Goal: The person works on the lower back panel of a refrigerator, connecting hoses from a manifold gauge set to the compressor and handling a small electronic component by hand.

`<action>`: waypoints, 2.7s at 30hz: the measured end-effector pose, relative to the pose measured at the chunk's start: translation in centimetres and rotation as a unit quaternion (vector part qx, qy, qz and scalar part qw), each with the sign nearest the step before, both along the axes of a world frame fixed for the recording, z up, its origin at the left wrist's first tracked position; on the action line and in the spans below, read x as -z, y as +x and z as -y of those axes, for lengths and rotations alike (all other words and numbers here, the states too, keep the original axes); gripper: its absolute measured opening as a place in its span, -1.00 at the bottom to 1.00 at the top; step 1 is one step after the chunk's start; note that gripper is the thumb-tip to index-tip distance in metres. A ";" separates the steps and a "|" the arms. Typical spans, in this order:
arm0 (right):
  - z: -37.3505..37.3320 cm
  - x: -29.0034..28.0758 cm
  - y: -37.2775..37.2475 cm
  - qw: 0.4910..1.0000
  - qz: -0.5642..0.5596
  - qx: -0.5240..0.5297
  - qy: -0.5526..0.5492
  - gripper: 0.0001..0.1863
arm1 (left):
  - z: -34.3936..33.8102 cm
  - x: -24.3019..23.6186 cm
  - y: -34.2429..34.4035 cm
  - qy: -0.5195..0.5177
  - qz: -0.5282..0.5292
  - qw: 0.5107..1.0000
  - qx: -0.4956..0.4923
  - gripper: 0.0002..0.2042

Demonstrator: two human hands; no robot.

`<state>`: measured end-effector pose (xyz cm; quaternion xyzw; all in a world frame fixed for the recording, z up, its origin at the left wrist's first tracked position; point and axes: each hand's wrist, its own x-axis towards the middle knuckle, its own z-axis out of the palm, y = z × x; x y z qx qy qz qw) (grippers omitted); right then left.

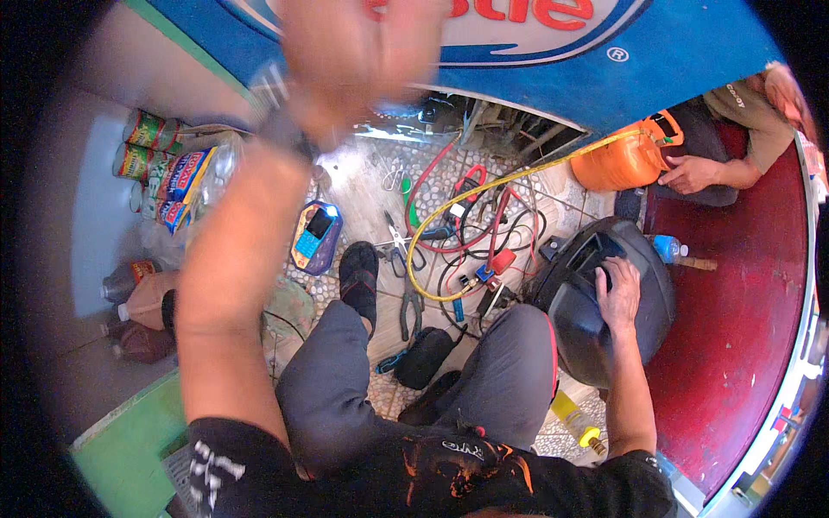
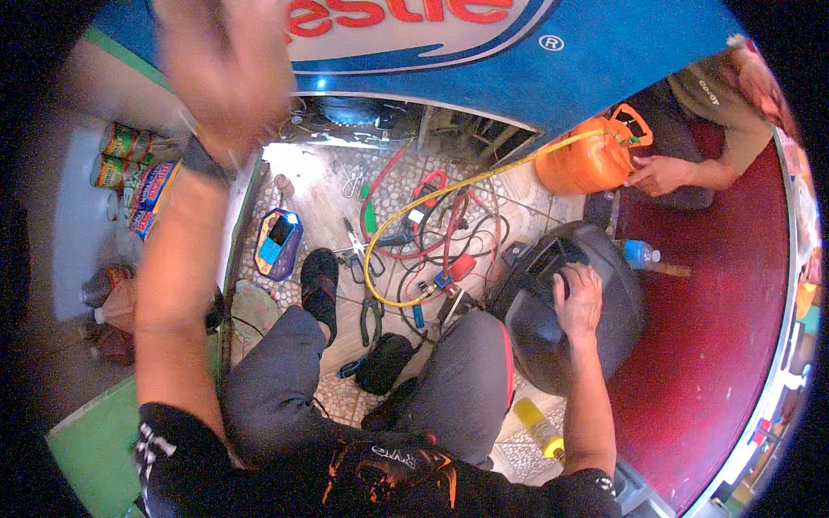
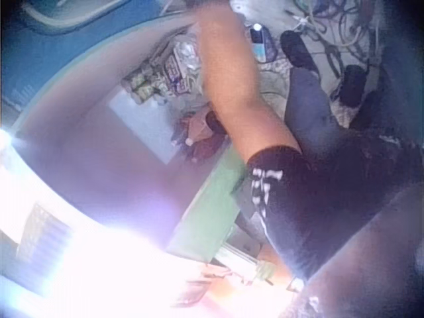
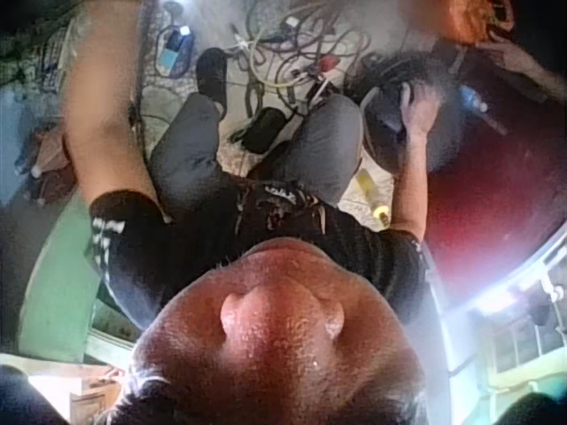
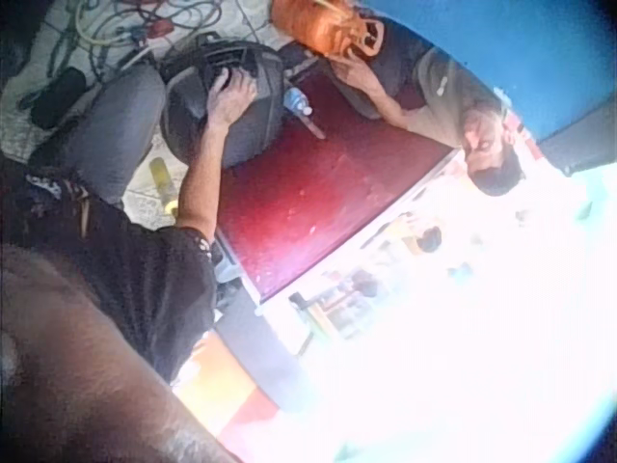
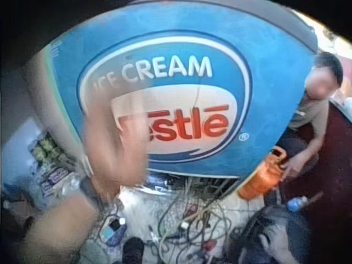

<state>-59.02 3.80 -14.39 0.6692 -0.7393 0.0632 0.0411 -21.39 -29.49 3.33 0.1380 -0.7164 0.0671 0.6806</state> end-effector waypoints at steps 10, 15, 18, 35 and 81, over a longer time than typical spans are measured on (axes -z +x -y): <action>3.1 1.1 1.9 0.999 -0.016 -0.036 0.029 -0.82 | 5.2 39.8 -1.7 0.845 -0.230 0.414 0.248 -0.83; 2.8 0.9 1.6 0.997 -0.034 -0.039 0.058 -0.86 | 8.8 40.4 -6.3 0.754 -0.434 0.351 0.347 -0.86; 2.9 0.8 1.8 0.997 -0.034 -0.030 0.058 -0.87 | 9.2 41.3 -7.1 0.734 -0.475 0.327 0.358 -0.87; 2.9 0.9 2.0 0.998 -0.035 -0.028 0.055 -0.88 | 10.1 40.9 -7.0 0.752 -0.426 0.301 0.404 -0.89; 3.3 0.9 1.8 0.997 -0.031 -0.022 0.071 -0.82 | 11.1 39.3 -5.9 0.788 -0.333 0.195 0.480 -0.65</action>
